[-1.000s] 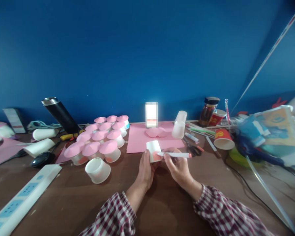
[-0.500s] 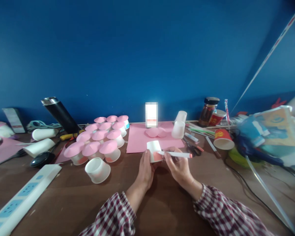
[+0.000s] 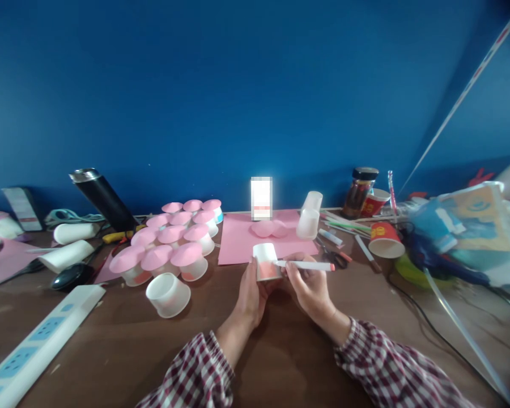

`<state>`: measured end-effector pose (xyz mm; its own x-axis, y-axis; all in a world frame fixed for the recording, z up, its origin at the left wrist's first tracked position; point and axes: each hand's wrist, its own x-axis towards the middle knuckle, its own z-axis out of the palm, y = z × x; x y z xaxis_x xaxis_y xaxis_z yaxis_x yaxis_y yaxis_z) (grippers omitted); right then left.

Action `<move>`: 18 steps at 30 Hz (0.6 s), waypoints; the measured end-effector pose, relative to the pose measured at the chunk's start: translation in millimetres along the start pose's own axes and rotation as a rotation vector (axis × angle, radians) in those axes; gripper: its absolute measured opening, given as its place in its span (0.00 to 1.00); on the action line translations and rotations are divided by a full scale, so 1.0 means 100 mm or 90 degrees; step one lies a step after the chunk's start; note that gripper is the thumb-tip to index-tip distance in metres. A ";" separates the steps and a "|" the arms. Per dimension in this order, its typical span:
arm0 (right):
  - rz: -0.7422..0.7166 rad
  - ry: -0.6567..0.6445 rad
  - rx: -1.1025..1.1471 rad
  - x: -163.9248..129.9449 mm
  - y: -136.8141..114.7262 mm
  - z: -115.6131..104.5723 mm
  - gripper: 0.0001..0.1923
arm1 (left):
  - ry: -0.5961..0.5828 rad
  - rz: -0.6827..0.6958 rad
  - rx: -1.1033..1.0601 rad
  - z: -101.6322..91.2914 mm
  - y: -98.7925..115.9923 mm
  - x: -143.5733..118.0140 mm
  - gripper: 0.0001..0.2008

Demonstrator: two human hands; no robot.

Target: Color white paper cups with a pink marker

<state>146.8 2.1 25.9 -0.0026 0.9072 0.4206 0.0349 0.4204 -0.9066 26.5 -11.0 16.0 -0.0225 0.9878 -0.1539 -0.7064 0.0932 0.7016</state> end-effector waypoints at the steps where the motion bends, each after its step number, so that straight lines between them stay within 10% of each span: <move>1: 0.000 0.000 0.001 0.00 0.00 0.00 0.05 | -0.002 -0.003 0.000 0.00 0.00 0.00 0.24; 18: -0.013 -0.001 -0.025 0.01 -0.02 0.00 0.06 | -0.021 -0.039 -0.014 -0.03 0.00 0.01 0.23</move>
<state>146.7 1.8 28.0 -0.0050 0.8986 0.4386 0.0747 0.4378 -0.8960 23.7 -10.8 13.8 0.0446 0.9839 -0.1731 -0.7210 0.1517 0.6761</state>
